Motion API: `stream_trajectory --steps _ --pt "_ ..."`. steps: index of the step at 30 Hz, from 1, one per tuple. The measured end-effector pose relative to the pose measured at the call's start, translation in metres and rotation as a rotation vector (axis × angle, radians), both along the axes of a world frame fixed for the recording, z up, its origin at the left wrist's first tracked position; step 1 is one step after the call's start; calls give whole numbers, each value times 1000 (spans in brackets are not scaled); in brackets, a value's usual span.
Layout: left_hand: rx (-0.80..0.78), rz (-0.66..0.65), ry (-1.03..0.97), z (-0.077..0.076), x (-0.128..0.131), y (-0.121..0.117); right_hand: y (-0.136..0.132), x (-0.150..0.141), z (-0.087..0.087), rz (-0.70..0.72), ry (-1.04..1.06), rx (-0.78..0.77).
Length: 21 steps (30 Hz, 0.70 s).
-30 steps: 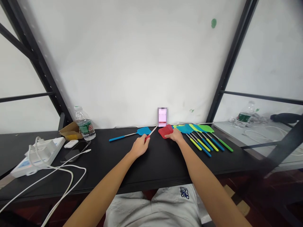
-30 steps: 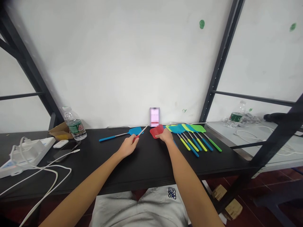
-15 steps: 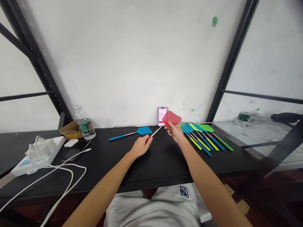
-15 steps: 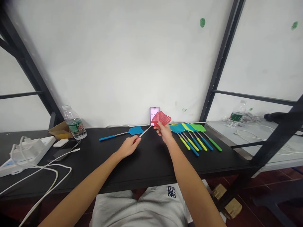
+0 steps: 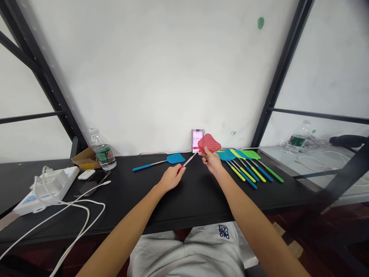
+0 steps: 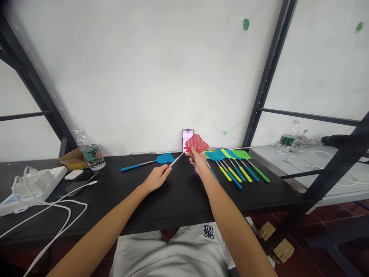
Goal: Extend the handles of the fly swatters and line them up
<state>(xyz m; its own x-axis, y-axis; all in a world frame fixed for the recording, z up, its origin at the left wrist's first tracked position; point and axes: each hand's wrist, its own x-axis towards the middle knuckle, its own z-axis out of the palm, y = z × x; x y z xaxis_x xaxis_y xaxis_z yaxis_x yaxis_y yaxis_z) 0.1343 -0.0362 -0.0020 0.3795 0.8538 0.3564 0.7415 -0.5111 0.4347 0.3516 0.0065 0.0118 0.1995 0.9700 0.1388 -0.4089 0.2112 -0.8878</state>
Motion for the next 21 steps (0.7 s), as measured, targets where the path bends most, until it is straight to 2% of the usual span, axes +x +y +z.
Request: stream_trajectory --steps 11,21 --pt "13 -13 -5 -1 0 0 -1 0 0 19 28 -10" --pt "11 -2 11 -2 -1 0 5 5 -5 -18 -74 16"
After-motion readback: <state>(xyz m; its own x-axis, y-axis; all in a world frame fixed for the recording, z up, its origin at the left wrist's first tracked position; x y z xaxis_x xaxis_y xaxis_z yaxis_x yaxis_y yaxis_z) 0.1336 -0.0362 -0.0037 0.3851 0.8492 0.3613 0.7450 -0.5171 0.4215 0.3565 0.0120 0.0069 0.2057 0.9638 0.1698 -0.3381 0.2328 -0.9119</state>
